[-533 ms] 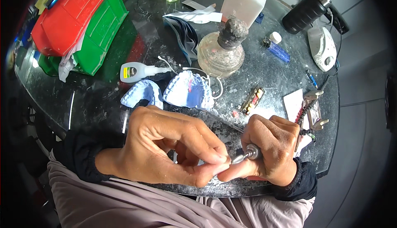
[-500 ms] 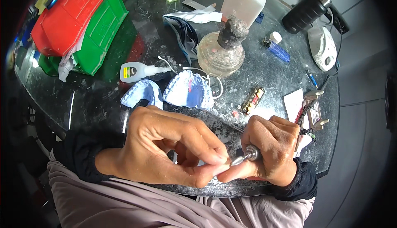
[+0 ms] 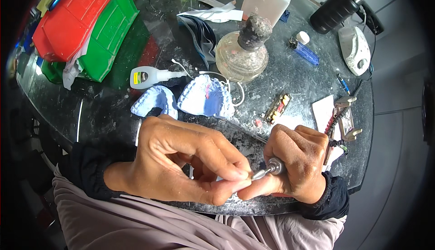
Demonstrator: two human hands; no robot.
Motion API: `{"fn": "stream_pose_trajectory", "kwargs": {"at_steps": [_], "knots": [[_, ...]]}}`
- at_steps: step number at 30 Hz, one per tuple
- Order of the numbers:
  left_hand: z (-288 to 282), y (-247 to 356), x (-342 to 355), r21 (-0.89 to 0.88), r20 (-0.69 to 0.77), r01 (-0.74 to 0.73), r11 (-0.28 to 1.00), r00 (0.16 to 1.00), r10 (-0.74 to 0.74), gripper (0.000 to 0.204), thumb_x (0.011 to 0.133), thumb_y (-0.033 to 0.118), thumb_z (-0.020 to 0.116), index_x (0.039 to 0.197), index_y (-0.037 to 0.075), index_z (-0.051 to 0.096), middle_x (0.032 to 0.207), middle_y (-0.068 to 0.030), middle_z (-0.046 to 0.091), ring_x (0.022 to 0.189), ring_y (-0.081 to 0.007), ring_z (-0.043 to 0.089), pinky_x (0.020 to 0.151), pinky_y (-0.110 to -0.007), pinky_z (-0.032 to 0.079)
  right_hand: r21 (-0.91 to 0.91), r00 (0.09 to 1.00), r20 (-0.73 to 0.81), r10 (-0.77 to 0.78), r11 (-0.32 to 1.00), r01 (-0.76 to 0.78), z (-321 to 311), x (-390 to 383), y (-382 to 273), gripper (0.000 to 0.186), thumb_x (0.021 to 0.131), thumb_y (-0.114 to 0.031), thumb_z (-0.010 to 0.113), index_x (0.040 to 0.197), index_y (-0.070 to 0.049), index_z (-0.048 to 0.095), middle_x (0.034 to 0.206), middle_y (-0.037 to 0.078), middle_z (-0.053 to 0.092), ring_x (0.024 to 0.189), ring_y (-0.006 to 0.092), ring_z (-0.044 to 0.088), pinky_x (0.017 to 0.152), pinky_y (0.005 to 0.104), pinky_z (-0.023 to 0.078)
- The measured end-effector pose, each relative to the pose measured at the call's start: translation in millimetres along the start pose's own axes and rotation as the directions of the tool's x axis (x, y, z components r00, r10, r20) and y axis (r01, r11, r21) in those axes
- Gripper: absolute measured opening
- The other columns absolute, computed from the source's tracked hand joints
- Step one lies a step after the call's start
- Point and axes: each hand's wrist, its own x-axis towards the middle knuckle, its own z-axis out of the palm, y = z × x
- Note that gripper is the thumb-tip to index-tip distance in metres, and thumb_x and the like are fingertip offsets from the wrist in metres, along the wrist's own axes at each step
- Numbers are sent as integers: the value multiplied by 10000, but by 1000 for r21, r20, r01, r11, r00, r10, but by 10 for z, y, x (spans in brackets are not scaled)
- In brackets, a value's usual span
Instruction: The person shaves a dental model by hand and using a rotary tool, periodically cleaning the model with a cloth.
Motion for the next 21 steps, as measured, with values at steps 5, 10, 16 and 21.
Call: {"fn": "stream_pose_trajectory", "kwargs": {"at_steps": [5,10,16,21], "knots": [[0,-14,-1,-3,-9,-6,1000,1000,6,184,598,-49,759,667,15,600,709,-177,658,568,-142,645,486,-221,515,0,1000,4,29,1000,-29,6,-16,4,610,584,-656,655,528,-114,382,491,-4,367,344,123,356,335,249,286],[1,-22,-6,-6,-15,11,1000,1000,-11,187,605,-41,762,668,13,595,714,-186,657,582,-140,647,510,-223,524,12,999,-3,37,999,-37,27,-8,20,612,583,-657,655,530,-113,381,492,-4,365,343,124,350,336,250,283],[1,0,-9,-14,-10,32,999,999,-32,192,604,-49,761,672,14,592,722,-188,657,591,-128,642,518,-223,523,-4,1000,8,27,1000,-27,10,-10,0,610,582,-656,657,534,-111,387,491,-5,364,344,128,348,337,253,286],[1,-11,-23,-4,-18,44,999,999,-44,190,610,-44,763,678,14,596,722,-187,658,598,-132,645,525,-223,526,19,999,-2,54,998,-54,27,-4,11,608,585,-657,656,534,-112,391,489,-8,360,344,126,351,338,254,287]]}}
